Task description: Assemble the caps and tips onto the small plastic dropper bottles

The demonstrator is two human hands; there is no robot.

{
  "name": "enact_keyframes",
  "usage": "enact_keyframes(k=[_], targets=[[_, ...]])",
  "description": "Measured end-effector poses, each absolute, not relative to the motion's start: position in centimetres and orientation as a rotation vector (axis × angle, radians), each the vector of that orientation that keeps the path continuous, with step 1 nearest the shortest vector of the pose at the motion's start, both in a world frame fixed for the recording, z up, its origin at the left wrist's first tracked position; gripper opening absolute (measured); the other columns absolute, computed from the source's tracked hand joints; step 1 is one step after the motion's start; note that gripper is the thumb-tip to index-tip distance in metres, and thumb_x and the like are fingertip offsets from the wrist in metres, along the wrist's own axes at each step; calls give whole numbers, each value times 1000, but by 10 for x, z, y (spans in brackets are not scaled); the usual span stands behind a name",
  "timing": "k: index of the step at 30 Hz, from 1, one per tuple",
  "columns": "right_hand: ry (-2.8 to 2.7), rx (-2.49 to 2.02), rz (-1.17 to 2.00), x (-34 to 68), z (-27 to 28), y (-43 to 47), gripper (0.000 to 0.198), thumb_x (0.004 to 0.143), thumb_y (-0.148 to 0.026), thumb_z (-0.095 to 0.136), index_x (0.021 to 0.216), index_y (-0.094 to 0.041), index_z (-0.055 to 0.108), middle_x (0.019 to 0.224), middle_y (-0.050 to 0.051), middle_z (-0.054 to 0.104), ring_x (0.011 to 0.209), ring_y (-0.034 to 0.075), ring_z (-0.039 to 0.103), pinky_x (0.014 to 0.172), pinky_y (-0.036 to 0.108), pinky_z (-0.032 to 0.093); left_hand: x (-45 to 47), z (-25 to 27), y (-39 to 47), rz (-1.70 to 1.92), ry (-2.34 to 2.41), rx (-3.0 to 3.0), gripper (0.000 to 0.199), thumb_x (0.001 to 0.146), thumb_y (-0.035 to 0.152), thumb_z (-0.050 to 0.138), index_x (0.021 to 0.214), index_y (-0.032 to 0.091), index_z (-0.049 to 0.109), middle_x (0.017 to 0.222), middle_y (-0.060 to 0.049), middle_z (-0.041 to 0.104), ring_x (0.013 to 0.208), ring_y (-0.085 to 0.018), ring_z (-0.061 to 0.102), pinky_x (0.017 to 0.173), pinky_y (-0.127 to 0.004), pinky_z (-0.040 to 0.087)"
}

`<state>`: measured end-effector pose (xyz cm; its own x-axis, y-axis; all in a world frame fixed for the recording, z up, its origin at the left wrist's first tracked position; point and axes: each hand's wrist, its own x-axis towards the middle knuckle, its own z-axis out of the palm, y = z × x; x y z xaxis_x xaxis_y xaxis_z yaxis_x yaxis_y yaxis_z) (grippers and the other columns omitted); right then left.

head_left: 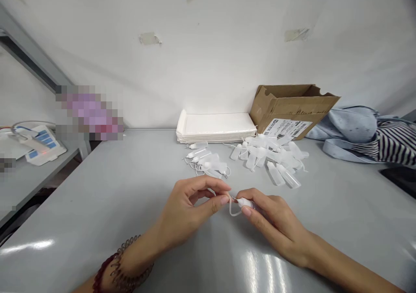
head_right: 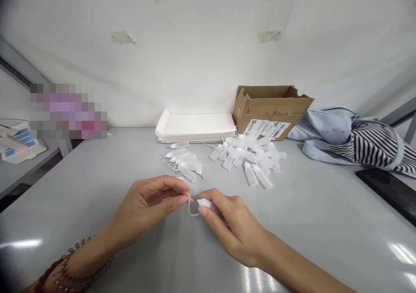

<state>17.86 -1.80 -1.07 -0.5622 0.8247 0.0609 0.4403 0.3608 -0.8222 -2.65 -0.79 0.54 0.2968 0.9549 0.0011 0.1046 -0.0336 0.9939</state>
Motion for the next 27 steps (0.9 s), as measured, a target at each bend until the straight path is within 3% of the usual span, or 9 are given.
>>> enact_keyframes(k=[5, 27], targets=[[-2170, -1073, 1091, 179, -10, -19, 19, 96, -33, 33, 100, -22, 49, 54, -7, 33, 46, 11, 34, 48, 24, 30, -26, 2, -8, 945, 1052, 1413, 12, 77, 22, 68, 89, 21, 70, 81, -1, 70, 78, -14, 64, 73, -24, 53], [-2145, -1020, 1103, 180, -8, -20, 18, 96, -31, 36, 94, -21, 50, 57, -7, 33, 47, 10, 33, 47, 23, 29, -25, 4, -12, 1045, 962, 1645, 9, 79, 14, 64, 82, 20, 71, 74, -2, 64, 74, -15, 56, 69, -29, 47]])
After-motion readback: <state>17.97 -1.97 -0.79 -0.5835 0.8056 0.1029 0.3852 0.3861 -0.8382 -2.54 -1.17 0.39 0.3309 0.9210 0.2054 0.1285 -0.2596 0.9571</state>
